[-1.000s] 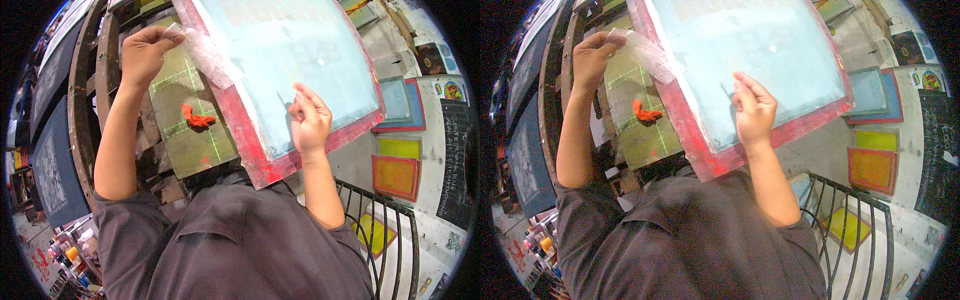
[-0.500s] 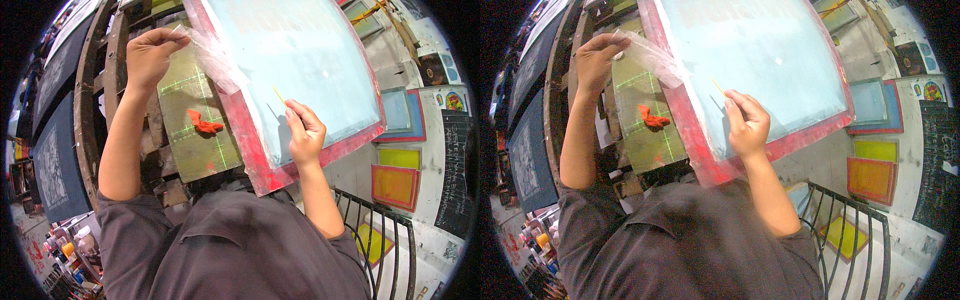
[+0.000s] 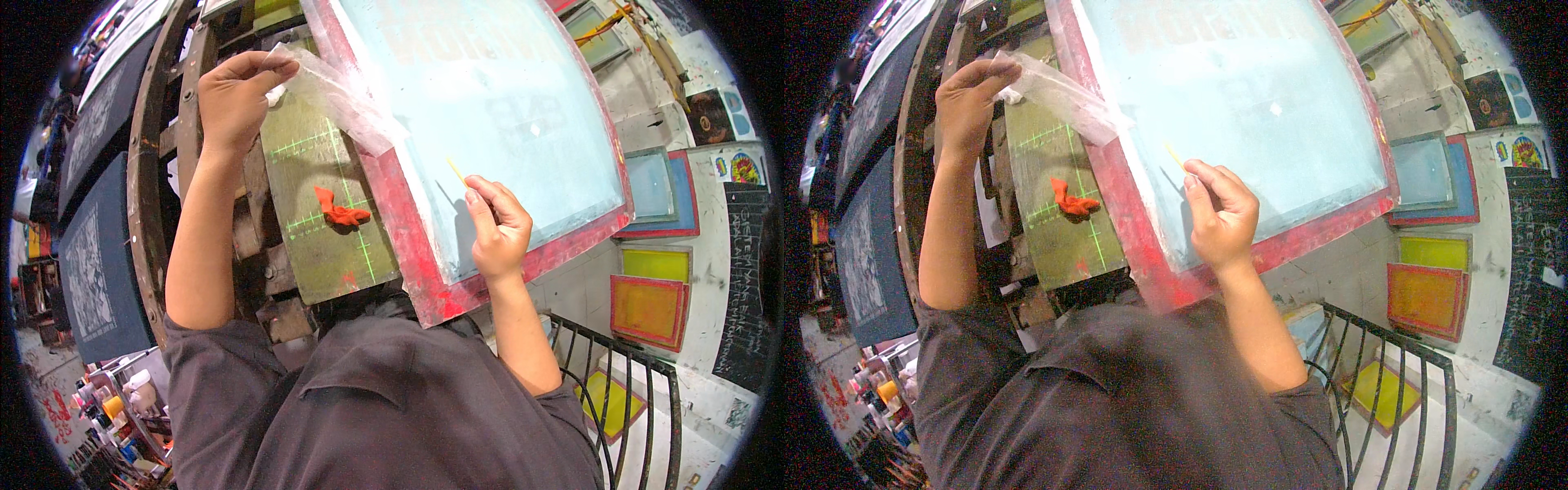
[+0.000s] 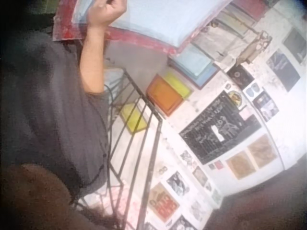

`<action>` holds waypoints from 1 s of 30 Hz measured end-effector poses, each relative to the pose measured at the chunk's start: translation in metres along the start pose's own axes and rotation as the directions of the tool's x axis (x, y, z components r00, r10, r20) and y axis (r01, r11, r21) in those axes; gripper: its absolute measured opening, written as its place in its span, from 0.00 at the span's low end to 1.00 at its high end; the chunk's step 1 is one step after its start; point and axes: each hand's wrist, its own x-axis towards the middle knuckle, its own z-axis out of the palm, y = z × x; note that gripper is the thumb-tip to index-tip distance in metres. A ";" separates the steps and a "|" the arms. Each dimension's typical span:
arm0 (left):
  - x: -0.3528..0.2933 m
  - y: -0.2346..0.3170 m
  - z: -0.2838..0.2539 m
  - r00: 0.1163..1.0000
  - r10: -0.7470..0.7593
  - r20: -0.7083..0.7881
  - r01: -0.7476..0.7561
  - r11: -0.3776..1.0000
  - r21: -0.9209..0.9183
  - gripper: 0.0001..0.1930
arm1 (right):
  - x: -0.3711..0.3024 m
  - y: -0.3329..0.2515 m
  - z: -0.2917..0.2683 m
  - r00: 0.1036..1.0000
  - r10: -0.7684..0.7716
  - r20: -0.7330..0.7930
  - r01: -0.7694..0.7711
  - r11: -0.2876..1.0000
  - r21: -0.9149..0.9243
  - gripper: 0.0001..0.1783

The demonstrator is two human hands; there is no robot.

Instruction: The person uses a small tool to scrape and remove tape from the edges of a screen printing frame. They then peel off a plastic sheet from the frame surface, crumple it, and place it aside. The person continues to remove tape and wipe the frame edges with a cloth.

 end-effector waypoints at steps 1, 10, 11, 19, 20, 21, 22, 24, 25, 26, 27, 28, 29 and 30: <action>0.001 -0.002 -0.001 1.000 -0.002 -0.010 0.002 1.000 -0.011 0.04 | 0.001 0.000 0.002 1.000 -0.019 -0.008 0.019 1.000 -0.005 0.08; 0.002 0.006 -0.004 0.995 -0.029 -0.098 0.029 1.000 -0.008 0.05 | 0.000 0.001 0.004 0.997 -0.072 -0.001 0.072 0.995 -0.069 0.07; 0.002 0.005 -0.005 0.995 -0.022 -0.095 0.020 1.000 -0.021 0.05 | 0.000 0.001 0.004 0.997 -0.077 0.003 0.077 0.994 -0.072 0.07; 0.008 0.002 -0.018 0.995 0.019 -0.100 -0.023 0.999 -0.039 0.06 | 0.000 -0.002 0.003 0.996 -0.082 0.031 0.084 0.993 -0.087 0.07; 0.008 0.001 -0.020 0.992 0.043 -0.119 -0.045 0.999 -0.021 0.06 | 0.000 -0.003 0.004 0.997 -0.078 0.029 0.080 0.993 -0.085 0.07; 0.009 0.000 -0.021 0.988 0.067 -0.137 -0.068 0.998 -0.002 0.06 | -0.001 -0.003 0.005 0.997 -0.074 0.027 0.076 0.994 -0.082 0.07; 0.010 -0.002 -0.023 0.984 0.092 -0.156 -0.090 0.996 0.017 0.06 | -0.001 -0.004 0.005 0.997 -0.071 0.026 0.073 0.994 -0.079 0.07; 0.014 -0.006 -0.028 0.981 0.079 -0.177 -0.086 0.996 -0.033 0.06 | -0.001 -0.008 0.006 0.997 -0.067 0.041 0.071 0.993 -0.096 0.07; 0.015 -0.006 -0.030 0.978 0.074 -0.196 -0.081 0.996 -0.031 0.06 | 0.000 -0.009 0.006 0.996 -0.066 0.052 0.071 0.992 -0.103 0.07; 0.016 -0.005 -0.032 0.974 0.068 -0.216 -0.076 0.997 -0.029 0.06 | -0.001 -0.008 0.006 0.997 -0.065 0.044 0.069 0.993 -0.094 0.07; 0.018 -0.005 -0.032 0.972 0.090 -0.217 -0.099 0.995 -0.031 0.06 | -0.001 -0.007 0.006 0.997 -0.064 0.037 0.067 0.994 -0.085 0.07; 0.019 -0.006 -0.034 0.968 0.110 -0.223 -0.121 0.992 -0.033 0.05 | -0.001 -0.006 0.006 0.997 -0.063 0.034 0.066 0.995 -0.076 0.07; 0.020 -0.006 -0.036 0.965 0.131 -0.229 -0.142 0.989 -0.034 0.05 | -0.001 -0.006 0.006 0.997 -0.068 0.034 0.070 0.994 -0.084 0.07; 0.021 -0.006 -0.038 0.962 0.140 -0.235 -0.151 0.988 -0.029 0.05 | -0.001 -0.006 0.006 0.997 -0.072 0.033 0.075 0.993 -0.092 0.07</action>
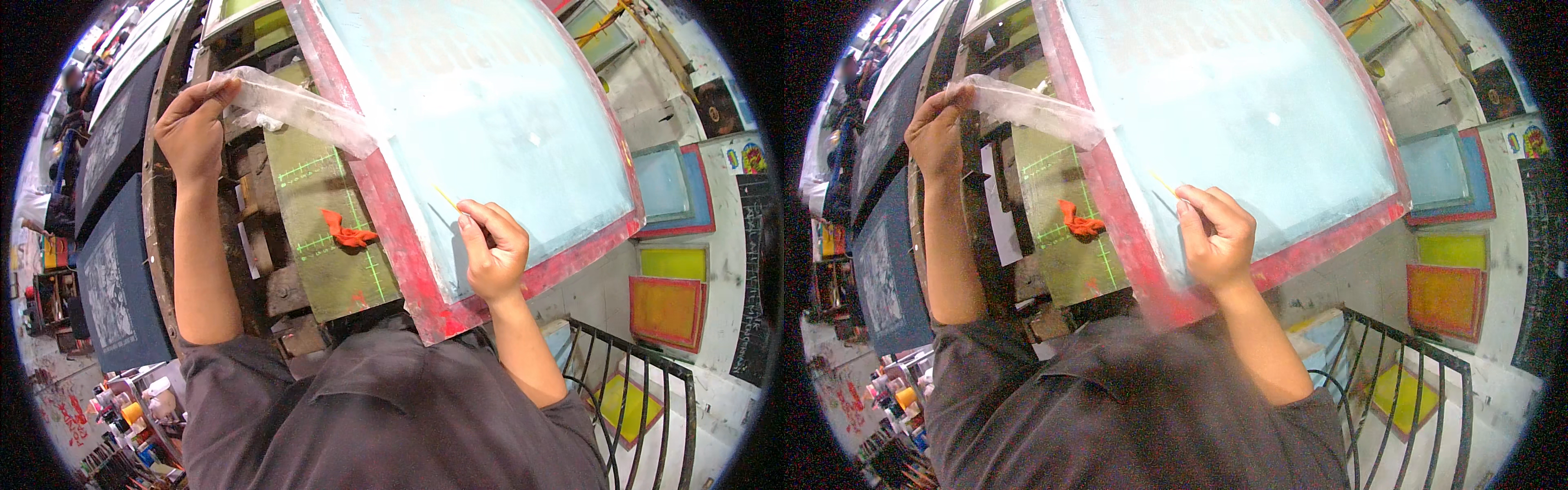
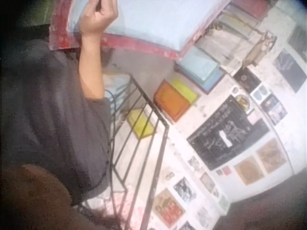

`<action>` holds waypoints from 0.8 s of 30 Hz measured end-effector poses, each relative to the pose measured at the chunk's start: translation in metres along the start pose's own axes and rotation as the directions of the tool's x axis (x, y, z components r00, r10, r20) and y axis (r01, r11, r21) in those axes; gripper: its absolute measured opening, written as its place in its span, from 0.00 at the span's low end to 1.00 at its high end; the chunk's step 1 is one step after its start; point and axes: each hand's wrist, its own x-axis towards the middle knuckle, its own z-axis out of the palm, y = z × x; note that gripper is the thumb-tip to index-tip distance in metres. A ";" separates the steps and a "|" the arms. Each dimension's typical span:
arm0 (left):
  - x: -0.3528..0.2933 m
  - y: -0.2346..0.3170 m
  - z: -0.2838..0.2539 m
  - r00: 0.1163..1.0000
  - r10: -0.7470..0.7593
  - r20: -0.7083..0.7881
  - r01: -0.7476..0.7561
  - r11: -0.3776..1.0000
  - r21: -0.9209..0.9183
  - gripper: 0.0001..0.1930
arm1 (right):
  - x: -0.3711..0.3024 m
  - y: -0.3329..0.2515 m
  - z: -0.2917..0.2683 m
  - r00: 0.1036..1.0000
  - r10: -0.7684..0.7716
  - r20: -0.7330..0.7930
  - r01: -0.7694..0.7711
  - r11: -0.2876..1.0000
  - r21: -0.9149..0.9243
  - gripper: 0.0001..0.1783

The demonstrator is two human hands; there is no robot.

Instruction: The person uses a small tool to scrape and remove tape from the edges of a screen printing frame. They then peel off a plastic sheet from the frame surface, crumple it, and place it aside. The person continues to remove tape and wipe the frame edges with a cloth.

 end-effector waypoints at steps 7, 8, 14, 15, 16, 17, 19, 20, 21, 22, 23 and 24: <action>0.010 -0.006 -0.012 0.993 0.025 -0.117 -0.030 0.999 -0.038 0.05 | -0.002 0.001 0.000 1.000 0.002 0.004 -0.002 1.000 -0.006 0.07; 0.011 -0.007 -0.013 0.991 0.036 -0.127 -0.044 0.997 -0.066 0.05 | -0.001 0.001 0.001 1.000 -0.007 0.004 0.007 1.000 -0.005 0.07; 0.016 -0.006 -0.016 0.972 0.064 -0.225 -0.068 0.998 -0.010 0.06 | -0.003 -0.003 0.001 1.000 0.014 -0.003 -0.014 1.000 0.011 0.07; 0.018 -0.009 -0.020 0.970 0.053 -0.236 -0.056 0.998 -0.005 0.06 | -0.004 -0.004 0.001 1.000 0.015 0.006 -0.015 1.000 0.010 0.07; 0.020 -0.012 -0.023 0.969 0.046 -0.241 -0.047 0.999 -0.002 0.06 | -0.005 -0.005 0.001 1.000 0.016 0.008 -0.016 1.000 0.010 0.07; 0.022 -0.016 -0.023 0.968 0.038 -0.247 -0.039 0.999 0.001 0.06 | -0.005 -0.005 0.000 1.000 0.006 0.012 -0.006 1.000 0.010 0.07; 0.023 -0.025 -0.020 0.972 0.060 -0.227 -0.054 0.998 0.030 0.07 | -0.005 -0.007 0.001 1.000 -0.016 0.022 0.015 1.000 0.013 0.07; 0.024 -0.030 -0.020 0.973 0.072 -0.219 -0.063 0.997 0.045 0.08 | -0.005 -0.008 0.003 0.999 -0.028 0.028 0.028 1.000 0.015 0.07; 0.028 -0.034 -0.020 0.983 0.064 -0.171 -0.060 0.998 0.030 0.11 | -0.006 -0.008 0.004 0.999 -0.034 0.027 0.033 0.999 0.021 0.07; 0.032 -0.029 -0.014 0.990 0.001 -0.138 0.018 0.991 0.133 0.13 | -0.006 -0.007 0.003 0.999 -0.042 0.032 0.041 0.999 0.019 0.07; 0.035 -0.019 -0.005 0.991 -0.067 -0.112 0.092 0.967 0.237 0.16 | -0.005 -0.006 0.003 0.998 -0.050 0.036 0.049 0.999 0.018 0.07; 0.040 -0.015 0.001 0.986 -0.137 -0.094 0.161 0.927 0.339 0.18 | -0.004 -0.007 0.001 0.999 -0.041 0.033 0.041 0.999 0.001 0.07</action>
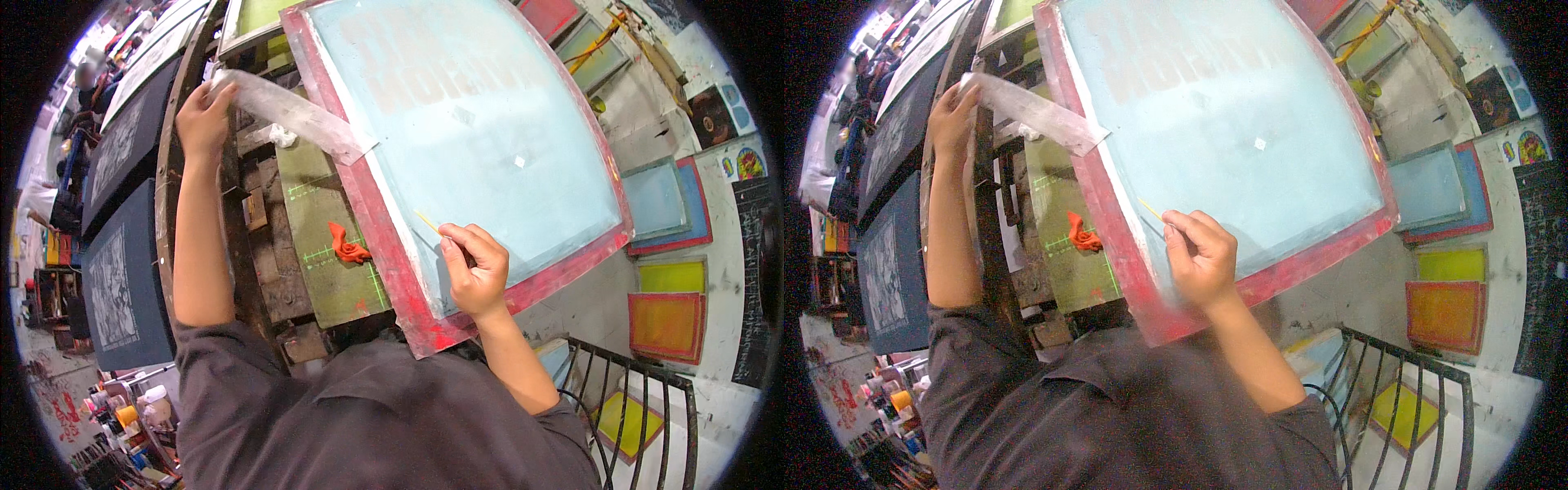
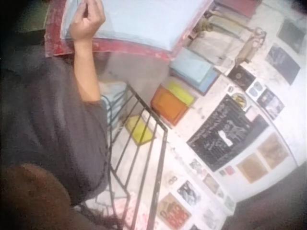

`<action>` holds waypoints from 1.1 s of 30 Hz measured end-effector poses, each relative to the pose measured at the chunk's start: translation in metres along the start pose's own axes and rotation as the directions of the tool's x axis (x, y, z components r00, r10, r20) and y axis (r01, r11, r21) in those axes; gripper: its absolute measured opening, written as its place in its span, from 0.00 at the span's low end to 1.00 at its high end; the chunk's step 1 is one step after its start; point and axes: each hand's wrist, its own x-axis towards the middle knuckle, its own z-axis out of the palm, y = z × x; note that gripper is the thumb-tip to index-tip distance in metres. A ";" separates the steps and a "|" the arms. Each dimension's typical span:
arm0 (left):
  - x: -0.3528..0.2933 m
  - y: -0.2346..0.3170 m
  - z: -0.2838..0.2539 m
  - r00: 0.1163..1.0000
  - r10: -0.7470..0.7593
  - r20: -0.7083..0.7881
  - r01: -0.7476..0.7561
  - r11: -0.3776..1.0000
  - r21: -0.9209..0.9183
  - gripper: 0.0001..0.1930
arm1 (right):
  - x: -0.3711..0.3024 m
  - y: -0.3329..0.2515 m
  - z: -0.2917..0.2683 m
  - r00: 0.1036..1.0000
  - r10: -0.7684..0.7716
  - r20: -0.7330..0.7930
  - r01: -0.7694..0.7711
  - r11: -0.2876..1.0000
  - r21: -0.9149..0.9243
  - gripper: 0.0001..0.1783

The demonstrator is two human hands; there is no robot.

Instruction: The person uses a small tool to scrape and remove tape from the edges of a screen printing frame. They then peel off a plastic sheet from the frame surface, crumple it, and place it aside. The person continues to remove tape and wipe the frame edges with a cloth.

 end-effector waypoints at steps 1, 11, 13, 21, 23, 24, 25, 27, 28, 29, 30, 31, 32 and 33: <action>0.014 -0.016 0.001 0.999 0.024 0.039 -0.028 0.995 0.097 0.25 | 0.000 -0.002 0.000 1.000 0.005 0.012 -0.005 1.000 -0.010 0.07; -0.030 0.007 0.004 0.996 0.033 -0.083 -0.022 0.991 0.131 0.33 | -0.003 0.006 0.000 1.000 -0.022 0.018 0.021 0.998 0.056 0.07; -0.084 0.024 0.001 0.888 0.233 0.397 -0.312 0.939 0.147 0.20 | -0.003 0.009 0.000 0.999 -0.045 0.017 0.044 0.997 0.062 0.07; -0.221 0.036 -0.007 0.760 -0.008 0.650 -0.479 0.670 0.567 0.13 | -0.011 -0.013 -0.003 0.875 -0.482 0.032 0.482 0.867 -0.125 0.10; -0.228 0.035 -0.007 0.818 -0.036 0.574 -0.382 0.713 0.588 0.10 | -0.013 -0.024 -0.005 0.858 -0.508 0.075 0.512 0.858 -0.044 0.10; -0.233 0.037 -0.009 0.847 -0.057 0.528 -0.324 0.732 0.599 0.09 | -0.014 -0.031 -0.006 0.847 -0.522 0.101 0.525 0.851 0.005 0.09; -0.243 0.044 -0.012 0.906 0.045 0.420 -0.313 0.742 0.594 0.07 | -0.015 -0.035 -0.008 0.849 -0.511 0.132 0.515 0.857 0.005 0.09; -0.263 0.067 -0.025 0.950 0.004 0.311 -0.171 0.842 0.512 0.07 | -0.019 -0.040 -0.009 0.891 -0.432 0.142 0.427 0.902 0.067 0.08; -0.275 0.074 -0.033 0.966 -0.021 0.256 -0.103 0.881 0.462 0.06 | -0.022 -0.042 -0.009 0.910 -0.386 0.151 0.375 0.922 0.097 0.08; -0.289 0.074 -0.045 0.982 0.011 0.190 -0.085 0.917 0.390 0.08 | -0.025 -0.044 -0.008 0.920 -0.347 0.183 0.331 0.937 0.109 0.07; -0.303 0.082 -0.061 0.993 -0.054 0.102 0.025 0.962 0.270 0.09 | -0.029 -0.048 -0.005 0.916 -0.333 0.222 0.309 0.941 0.137 0.07; -0.315 0.099 -0.079 0.992 -0.123 0.020 0.119 0.982 0.145 0.10 | -0.034 -0.053 -0.002 0.912 -0.319 0.256 0.281 0.944 0.172 0.07; -0.330 0.108 -0.096 0.980 -0.193 -0.048 0.194 0.981 0.000 0.11 | -0.040 -0.058 0.002 0.907 -0.308 0.286 0.259 0.946 0.196 0.06; -0.348 0.099 -0.116 0.964 -0.207 -0.167 0.207 0.978 -0.017 0.12 | -0.046 -0.067 0.010 0.894 -0.304 0.329 0.222 0.939 0.264 0.06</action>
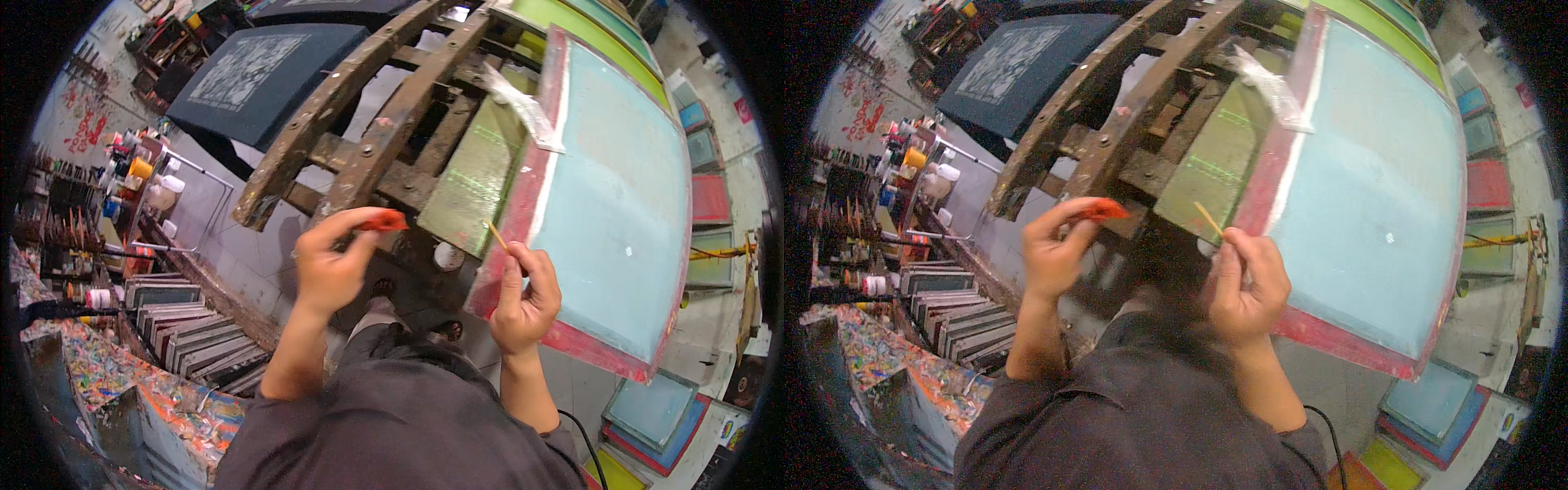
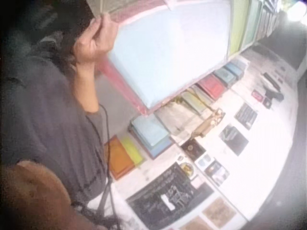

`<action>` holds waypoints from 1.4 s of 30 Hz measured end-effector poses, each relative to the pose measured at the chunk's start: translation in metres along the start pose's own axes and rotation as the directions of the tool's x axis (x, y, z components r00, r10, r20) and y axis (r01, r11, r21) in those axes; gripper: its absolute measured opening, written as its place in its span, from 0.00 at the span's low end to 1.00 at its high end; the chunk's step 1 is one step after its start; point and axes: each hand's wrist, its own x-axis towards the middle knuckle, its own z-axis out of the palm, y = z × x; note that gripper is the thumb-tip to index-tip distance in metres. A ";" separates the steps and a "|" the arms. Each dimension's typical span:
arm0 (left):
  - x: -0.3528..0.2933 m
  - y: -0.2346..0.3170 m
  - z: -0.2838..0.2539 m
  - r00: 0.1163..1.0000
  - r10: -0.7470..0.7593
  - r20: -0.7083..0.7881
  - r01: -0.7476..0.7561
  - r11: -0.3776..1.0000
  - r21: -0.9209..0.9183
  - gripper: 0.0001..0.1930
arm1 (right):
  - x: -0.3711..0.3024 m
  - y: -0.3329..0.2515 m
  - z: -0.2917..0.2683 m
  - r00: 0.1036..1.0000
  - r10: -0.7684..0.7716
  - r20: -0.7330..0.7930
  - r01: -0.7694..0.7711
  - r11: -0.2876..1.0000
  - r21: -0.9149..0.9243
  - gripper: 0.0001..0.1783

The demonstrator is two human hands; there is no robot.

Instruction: The person uses a small tool to scrape and remove tape from the edges of a screen printing frame. They then peel off a plastic sheet from the frame surface, crumple it, and place it aside. The person continues to remove tape and wipe the frame edges with a cloth.

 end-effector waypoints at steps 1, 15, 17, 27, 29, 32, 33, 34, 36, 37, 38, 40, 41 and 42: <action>-0.012 -0.013 -0.024 0.993 -0.016 -0.118 0.014 1.000 -0.022 0.13 | -0.003 -0.002 0.011 0.998 -0.018 0.068 0.018 1.000 0.009 0.06; -0.007 -0.080 -0.164 0.990 -0.113 -0.084 0.089 0.966 -0.243 0.10 | 0.002 0.005 0.160 0.906 -0.080 0.416 0.166 0.970 -0.175 0.09; -0.003 -0.084 -0.170 0.993 -0.104 -0.049 0.088 0.962 -0.257 0.10 | 0.006 0.004 0.161 0.899 -0.071 0.432 0.195 0.948 -0.251 0.09; 0.016 -0.079 -0.163 0.995 -0.101 0.016 0.102 0.967 -0.232 0.10 | 0.009 -0.026 0.137 0.974 0.001 0.225 0.054 0.970 -0.238 0.21; 0.017 -0.058 -0.145 0.999 0.006 0.053 0.003 0.985 -0.173 0.12 | 0.001 -0.034 0.124 0.934 0.086 0.346 -0.104 0.994 0.033 0.20; 0.009 -0.027 -0.105 0.954 0.267 0.137 -0.263 0.964 -0.046 0.18 | -0.011 -0.060 0.110 0.779 0.146 0.610 -0.357 0.903 0.240 0.25; 0.005 -0.017 -0.087 0.938 0.306 0.165 -0.307 0.951 -0.017 0.18 | -0.012 -0.062 0.102 0.754 0.142 0.641 -0.399 0.875 0.275 0.24; 0.002 -0.006 -0.072 0.920 0.344 0.189 -0.354 0.935 0.023 0.18 | -0.011 -0.059 0.095 0.811 0.026 0.585 -0.254 0.916 0.311 0.23; 0.001 0.005 -0.036 0.827 0.524 0.203 -0.544 0.837 0.056 0.23 | -0.007 -0.061 0.065 0.868 -0.004 0.496 -0.180 0.929 0.323 0.18; -0.003 0.004 -0.017 0.834 0.521 0.183 -0.530 0.848 0.000 0.25 | -0.005 -0.058 0.049 0.884 0.017 0.466 -0.165 0.946 0.278 0.17; -0.009 0.005 0.003 0.841 0.516 0.164 -0.515 0.856 -0.053 0.27 | -0.003 -0.053 0.032 0.899 0.036 0.436 -0.152 0.960 0.234 0.16; -0.015 0.016 0.041 0.839 0.517 0.170 -0.505 0.856 -0.111 0.35 | 0.003 -0.043 -0.001 0.941 0.055 0.334 -0.104 0.986 0.131 0.13; -0.019 0.016 0.059 0.835 0.515 0.195 -0.504 0.857 -0.105 0.37 | 0.008 -0.038 -0.018 0.942 0.110 0.318 -0.157 0.979 0.126 0.13; -0.019 0.018 0.078 0.853 0.484 0.193 -0.472 0.875 -0.110 0.39 | 0.014 -0.029 -0.035 0.951 0.117 0.287 -0.146 0.986 0.081 0.13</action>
